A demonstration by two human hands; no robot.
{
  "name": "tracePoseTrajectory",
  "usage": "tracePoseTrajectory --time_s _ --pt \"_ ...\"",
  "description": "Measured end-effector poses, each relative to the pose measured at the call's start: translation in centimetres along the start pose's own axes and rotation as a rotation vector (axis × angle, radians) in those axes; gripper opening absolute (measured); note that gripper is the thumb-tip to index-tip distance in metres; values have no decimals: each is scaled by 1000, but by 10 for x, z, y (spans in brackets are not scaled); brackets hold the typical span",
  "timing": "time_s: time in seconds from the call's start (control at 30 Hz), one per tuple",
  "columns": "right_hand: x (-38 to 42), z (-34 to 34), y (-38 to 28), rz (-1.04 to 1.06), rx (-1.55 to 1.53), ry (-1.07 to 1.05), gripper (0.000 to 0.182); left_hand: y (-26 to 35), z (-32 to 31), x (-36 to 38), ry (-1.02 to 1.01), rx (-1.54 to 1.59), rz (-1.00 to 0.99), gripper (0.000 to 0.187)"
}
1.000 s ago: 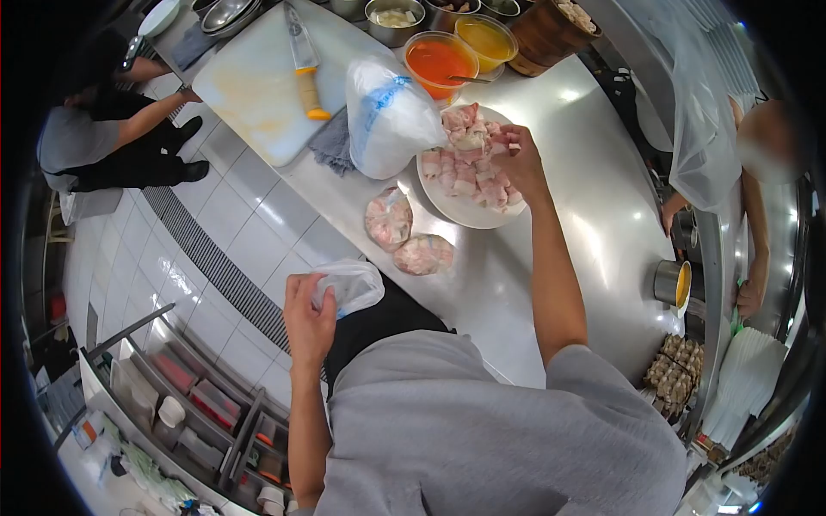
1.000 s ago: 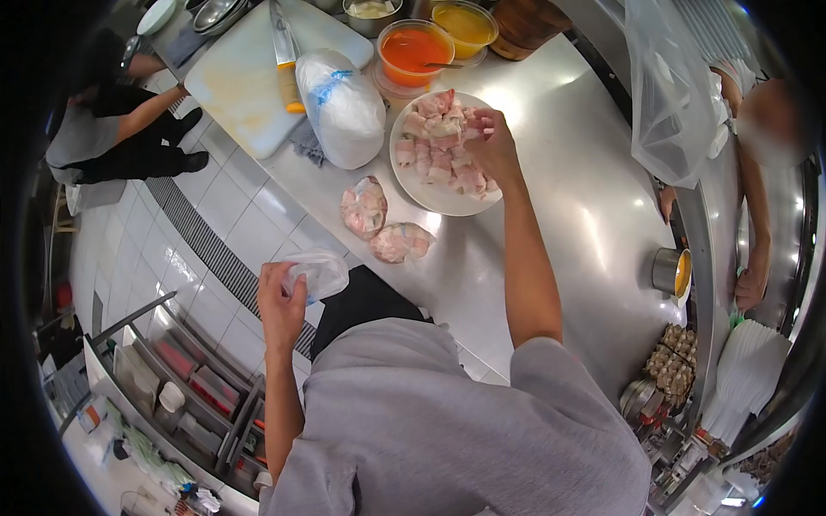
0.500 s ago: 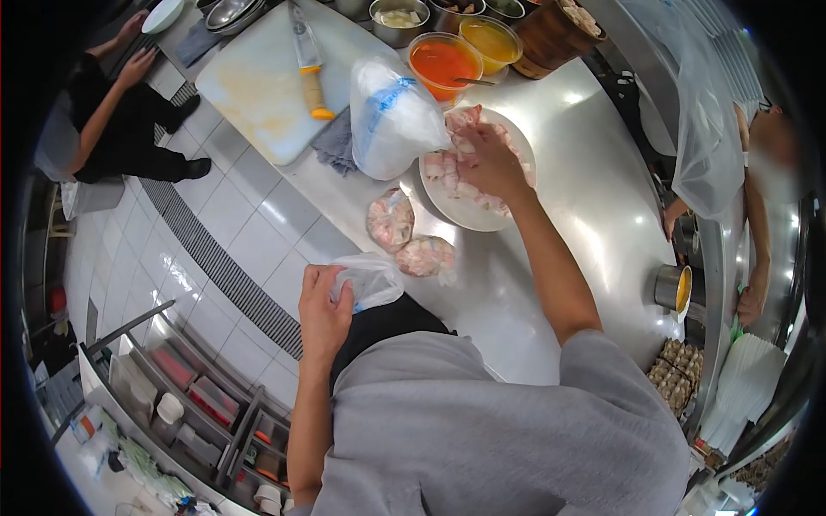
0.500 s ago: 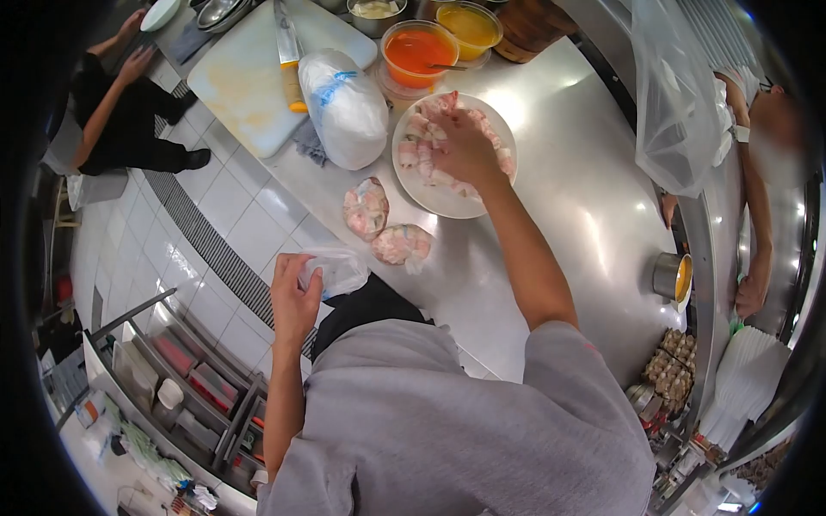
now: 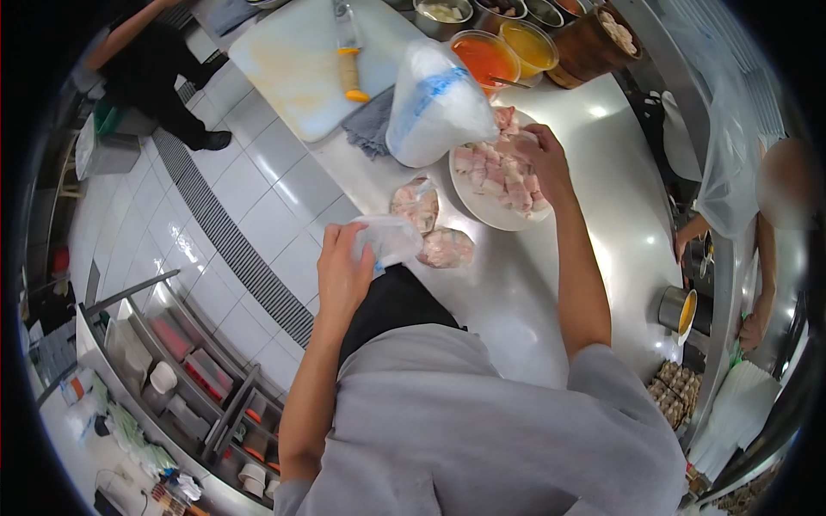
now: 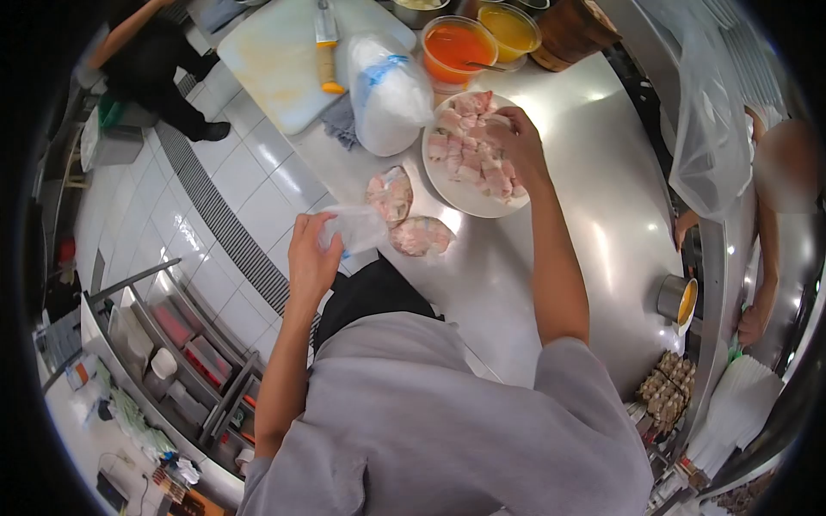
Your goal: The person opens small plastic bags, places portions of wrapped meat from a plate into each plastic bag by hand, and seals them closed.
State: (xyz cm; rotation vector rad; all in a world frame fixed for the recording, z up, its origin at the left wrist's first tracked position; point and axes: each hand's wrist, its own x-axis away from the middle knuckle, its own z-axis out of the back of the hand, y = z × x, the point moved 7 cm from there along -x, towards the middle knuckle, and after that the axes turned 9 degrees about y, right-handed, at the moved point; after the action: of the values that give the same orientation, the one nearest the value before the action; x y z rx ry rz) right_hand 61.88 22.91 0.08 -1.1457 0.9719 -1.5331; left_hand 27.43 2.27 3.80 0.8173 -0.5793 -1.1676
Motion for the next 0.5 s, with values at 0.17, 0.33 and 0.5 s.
tracePoseTrajectory --time_s 0.17,0.33,0.5 --pt "69 -28 -24 -213 -337 -111 35 -16 -6 -33 118 -39 -61 33" --pt "122 -113 -32 -344 -593 -387 32 -24 -41 -50 71 -11 -33 43" --pt "119 -188 -41 235 29 -167 30 -25 -52 -55 62 12 -2 45"
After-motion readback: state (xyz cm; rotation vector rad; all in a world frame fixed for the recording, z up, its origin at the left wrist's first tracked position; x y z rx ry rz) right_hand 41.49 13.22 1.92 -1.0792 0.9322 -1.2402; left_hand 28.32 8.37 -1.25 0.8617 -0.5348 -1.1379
